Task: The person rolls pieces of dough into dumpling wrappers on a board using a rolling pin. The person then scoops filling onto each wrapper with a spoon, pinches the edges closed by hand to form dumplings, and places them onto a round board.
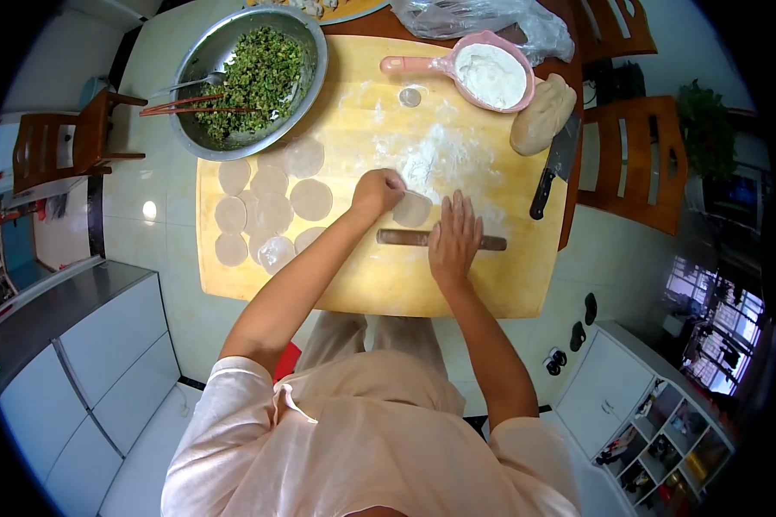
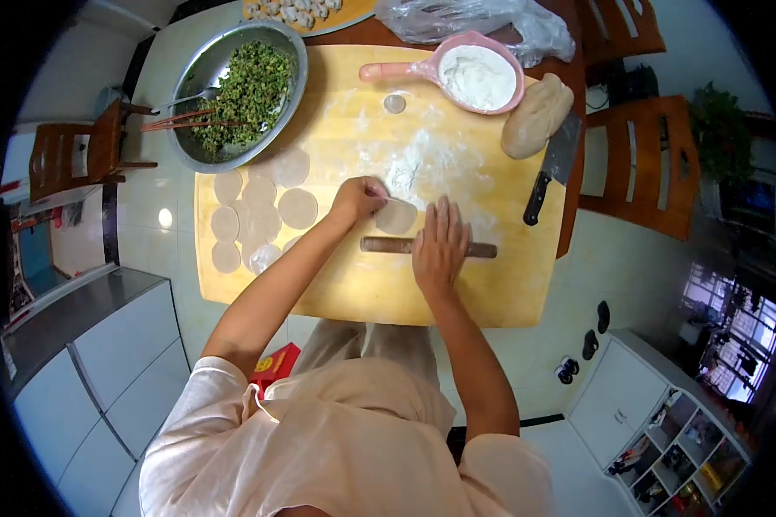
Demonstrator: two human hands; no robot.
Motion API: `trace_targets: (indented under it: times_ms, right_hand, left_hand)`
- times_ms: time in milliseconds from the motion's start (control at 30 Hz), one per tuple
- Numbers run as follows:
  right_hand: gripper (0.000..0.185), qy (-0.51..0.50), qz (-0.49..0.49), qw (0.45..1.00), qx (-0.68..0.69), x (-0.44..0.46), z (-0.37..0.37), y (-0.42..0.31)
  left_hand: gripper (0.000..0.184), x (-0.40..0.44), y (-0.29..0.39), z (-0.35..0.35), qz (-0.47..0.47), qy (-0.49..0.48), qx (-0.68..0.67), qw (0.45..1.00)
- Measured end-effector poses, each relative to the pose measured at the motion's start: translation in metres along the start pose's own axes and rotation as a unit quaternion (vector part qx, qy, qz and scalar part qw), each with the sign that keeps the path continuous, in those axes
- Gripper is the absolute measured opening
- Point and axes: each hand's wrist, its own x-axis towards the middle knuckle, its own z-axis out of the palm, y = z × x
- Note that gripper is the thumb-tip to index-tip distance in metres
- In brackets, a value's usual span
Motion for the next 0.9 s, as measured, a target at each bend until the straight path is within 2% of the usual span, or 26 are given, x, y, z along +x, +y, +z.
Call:
trace_targets:
  times_ms: [33,67,133,167,267,333,400,433,533,567,667,700,800,833,900]
  right_hand:
    - [0.051,-0.002,0.001,1.0,-0.002,0.012,0.002,0.0]
    - [0.051,0.012,0.011,1.0,0.003,0.029,0.006,0.001]
    - [0.052,0.042,0.032,0.999,0.012,0.072,0.011,0.002]
    - [0.053,0.035,0.043,0.998,0.015,0.082,0.014,0.003]
    - [0.054,0.026,0.048,0.998,0.018,0.088,0.013,0.004]
    - [0.054,0.022,0.02,0.999,0.022,0.037,0.009,0.002]
    - [0.054,-0.029,0.004,0.999,0.032,-0.013,-0.001,-0.002]
    - [0.054,-0.033,-0.002,0.999,0.032,-0.02,-0.005,-0.003]
    - [0.054,-0.026,-0.008,0.999,0.035,-0.015,-0.011,-0.003]
    - [0.054,-0.016,-0.011,0.999,0.039,0.006,-0.006,-0.001]
    - [0.055,0.016,0.015,0.999,0.029,0.075,0.005,-0.001]
    - [0.055,0.027,0.032,0.999,0.021,0.085,0.006,-0.002]
    - [0.056,0.022,0.03,0.999,0.03,0.057,0.007,-0.003]
    - [0.058,0.012,0.02,0.999,0.041,0.034,0.002,-0.004]
    - [0.059,-0.03,0.0,0.999,0.045,-0.014,-0.004,-0.004]
  left_hand:
    - [0.006,-0.008,0.01,-0.004,0.013,-0.027,-0.006,1.0]
    - [0.008,-0.014,0.022,0.001,0.009,-0.007,0.084,0.996]
    - [0.01,-0.021,0.049,0.007,0.077,0.043,0.228,0.97]
    - [0.012,-0.019,0.06,0.01,0.087,0.035,0.299,0.95]
    - [0.012,-0.011,0.065,0.011,0.048,0.007,0.352,0.935]
    - [0.01,-0.008,0.045,0.011,0.057,0.053,0.244,0.967]
    - [0.01,-0.012,0.025,0.005,0.053,0.096,0.107,0.988]
    - [0.012,-0.009,0.011,0.002,-0.021,0.072,0.021,0.997]
    - [0.013,-0.007,-0.021,0.007,-0.023,-0.017,-0.103,0.994]
    - [0.011,-0.006,-0.027,0.015,0.028,-0.01,-0.058,0.998]
    - [0.016,-0.024,0.041,0.015,0.092,0.068,0.204,0.972]
    - [0.014,-0.019,0.051,0.017,0.084,0.06,0.282,0.954]
    - [0.014,-0.009,0.051,0.016,0.058,0.037,0.367,0.928]
    - [0.011,-0.009,0.043,0.014,0.068,0.052,0.328,0.941]
    - [0.009,-0.016,0.033,0.009,0.033,0.088,0.16,0.983]
